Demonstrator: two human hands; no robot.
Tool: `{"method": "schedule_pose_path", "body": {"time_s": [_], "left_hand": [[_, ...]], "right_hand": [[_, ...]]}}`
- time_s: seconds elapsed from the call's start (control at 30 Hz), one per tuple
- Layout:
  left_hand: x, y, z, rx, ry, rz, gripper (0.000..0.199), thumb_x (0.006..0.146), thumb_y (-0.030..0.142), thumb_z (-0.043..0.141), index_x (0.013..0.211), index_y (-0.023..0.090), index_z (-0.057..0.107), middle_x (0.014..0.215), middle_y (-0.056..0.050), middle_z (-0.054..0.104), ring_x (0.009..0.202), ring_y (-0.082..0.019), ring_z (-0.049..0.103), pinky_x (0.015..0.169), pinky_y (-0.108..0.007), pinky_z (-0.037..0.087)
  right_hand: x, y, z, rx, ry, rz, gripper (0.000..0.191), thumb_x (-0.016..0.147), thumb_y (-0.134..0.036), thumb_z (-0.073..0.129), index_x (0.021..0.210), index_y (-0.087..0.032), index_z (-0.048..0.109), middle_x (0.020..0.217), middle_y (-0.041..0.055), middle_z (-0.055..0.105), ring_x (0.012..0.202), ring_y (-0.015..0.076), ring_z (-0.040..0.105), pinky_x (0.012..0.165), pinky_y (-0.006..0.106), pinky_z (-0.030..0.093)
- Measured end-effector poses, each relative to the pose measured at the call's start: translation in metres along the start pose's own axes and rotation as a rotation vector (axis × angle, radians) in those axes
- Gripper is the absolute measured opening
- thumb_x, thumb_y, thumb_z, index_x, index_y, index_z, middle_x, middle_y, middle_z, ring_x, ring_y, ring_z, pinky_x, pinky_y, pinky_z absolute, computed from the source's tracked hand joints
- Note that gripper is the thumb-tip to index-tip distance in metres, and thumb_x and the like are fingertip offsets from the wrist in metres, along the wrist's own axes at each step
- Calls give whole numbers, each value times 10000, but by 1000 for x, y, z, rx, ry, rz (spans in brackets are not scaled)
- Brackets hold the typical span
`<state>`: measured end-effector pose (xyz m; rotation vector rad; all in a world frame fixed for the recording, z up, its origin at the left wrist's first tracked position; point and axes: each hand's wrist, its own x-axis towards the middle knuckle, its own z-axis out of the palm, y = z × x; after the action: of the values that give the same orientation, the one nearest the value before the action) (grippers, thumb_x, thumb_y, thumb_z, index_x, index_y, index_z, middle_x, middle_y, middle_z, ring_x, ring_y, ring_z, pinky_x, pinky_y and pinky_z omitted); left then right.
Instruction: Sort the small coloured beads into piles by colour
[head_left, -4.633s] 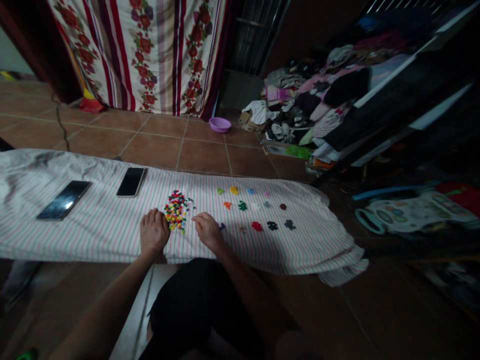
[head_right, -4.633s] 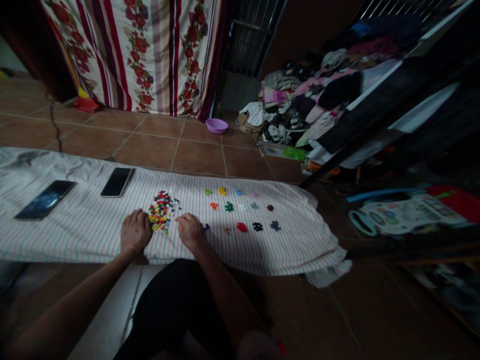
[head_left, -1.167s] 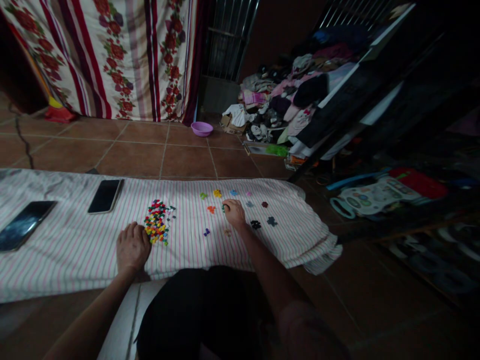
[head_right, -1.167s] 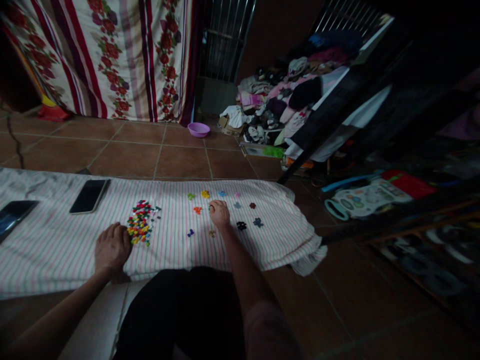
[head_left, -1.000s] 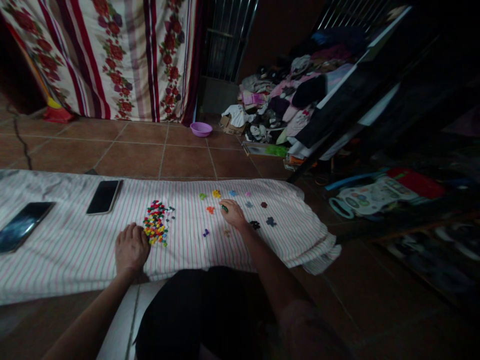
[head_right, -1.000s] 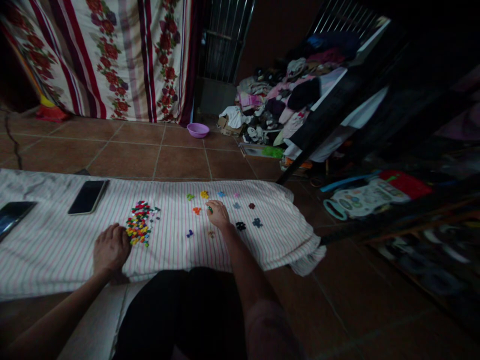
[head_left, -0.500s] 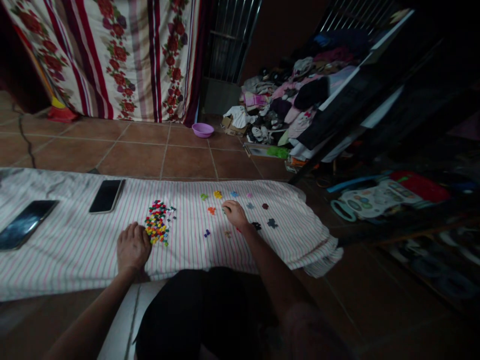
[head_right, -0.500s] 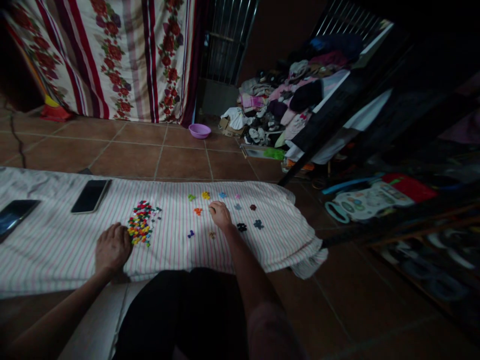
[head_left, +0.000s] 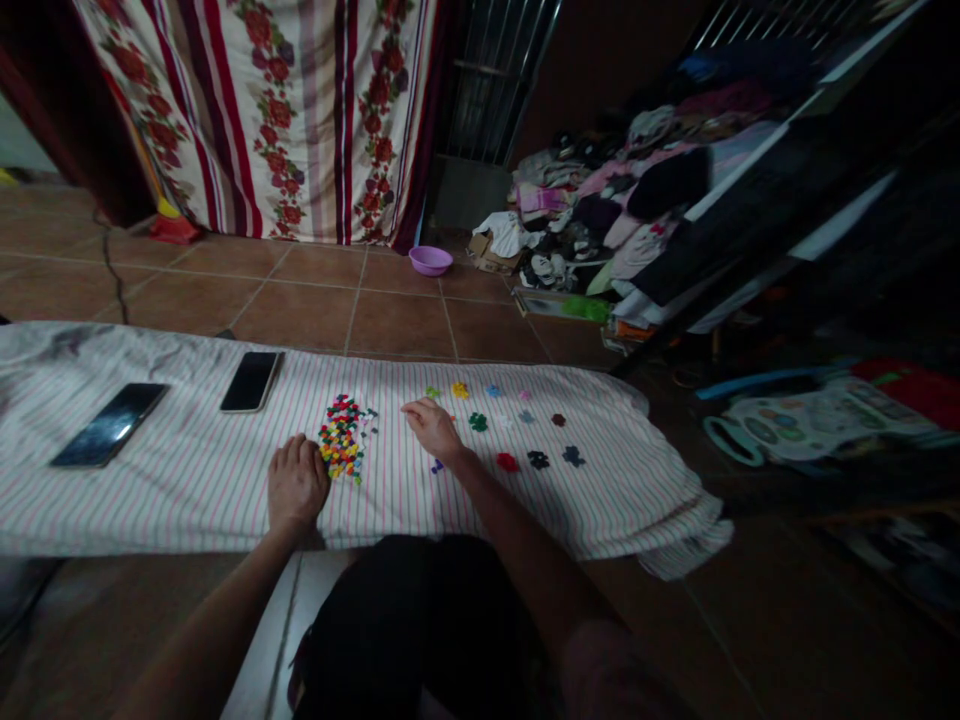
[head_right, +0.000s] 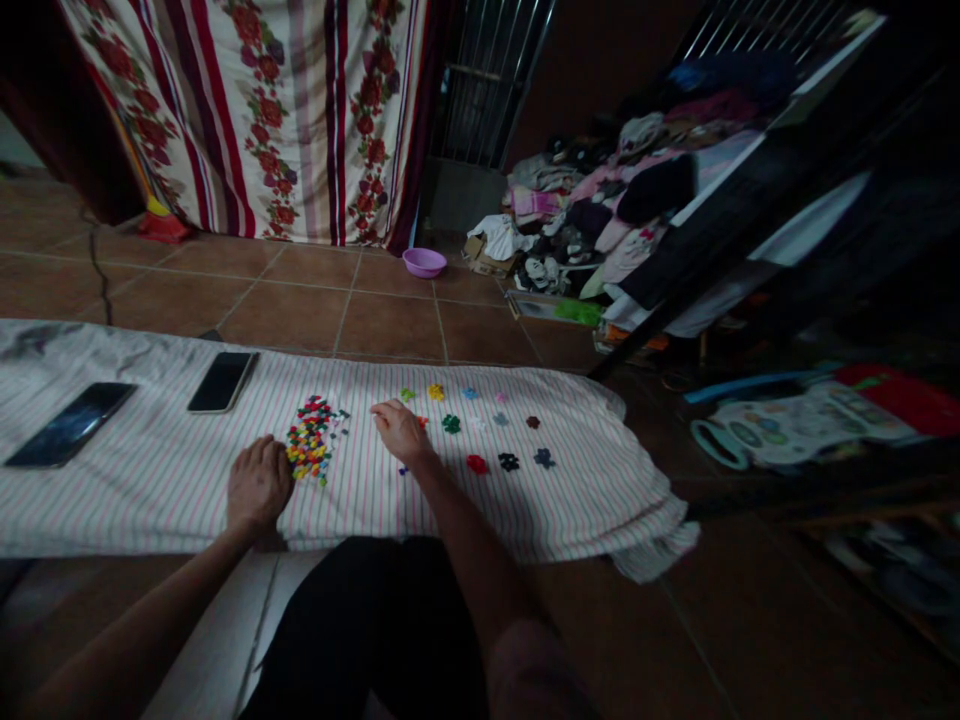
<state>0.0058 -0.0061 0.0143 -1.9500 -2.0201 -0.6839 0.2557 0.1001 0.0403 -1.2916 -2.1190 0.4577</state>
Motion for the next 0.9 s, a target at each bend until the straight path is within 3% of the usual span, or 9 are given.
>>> {"method": "schedule_pose_path", "body": {"time_s": [0.17,0.37,0.63,0.9], "left_hand": [[0,1,-2,-12,6,-11,251,923,245,358,960,131,578,1146,-179,629,1086,-296,541,947,-426,393],[0,1,0,-34,5,-14,268,924,242,344,993,128,577,1154,-194,624,1118,-302,540,962,-455,390],[0,2,1,-46,-11,-39,294,933,255,334,1003,122,587,1184,-202,614,1146,-304,531,962,-466,382],[0,2,0,-56,1,-42,269,921,250,349,998,138,582,1177,-187,617,1136,-292,534,965,-457,370]], "right_hand": [[9,-38,35,6,-199,-17,250,915,-180,511,1082,-212,694,1041,49,656,935,145,614,847,244,462],[23,-68,55,-143,-322,25,304,903,-165,478,1110,-245,686,1069,41,658,1027,156,597,892,238,440],[33,-81,66,-264,-343,137,344,895,-107,414,1078,-226,679,1063,99,657,1018,203,602,853,301,456],[32,-82,72,-258,-322,97,297,884,-91,447,1026,-219,675,1059,77,673,1005,188,602,857,291,457]]}}
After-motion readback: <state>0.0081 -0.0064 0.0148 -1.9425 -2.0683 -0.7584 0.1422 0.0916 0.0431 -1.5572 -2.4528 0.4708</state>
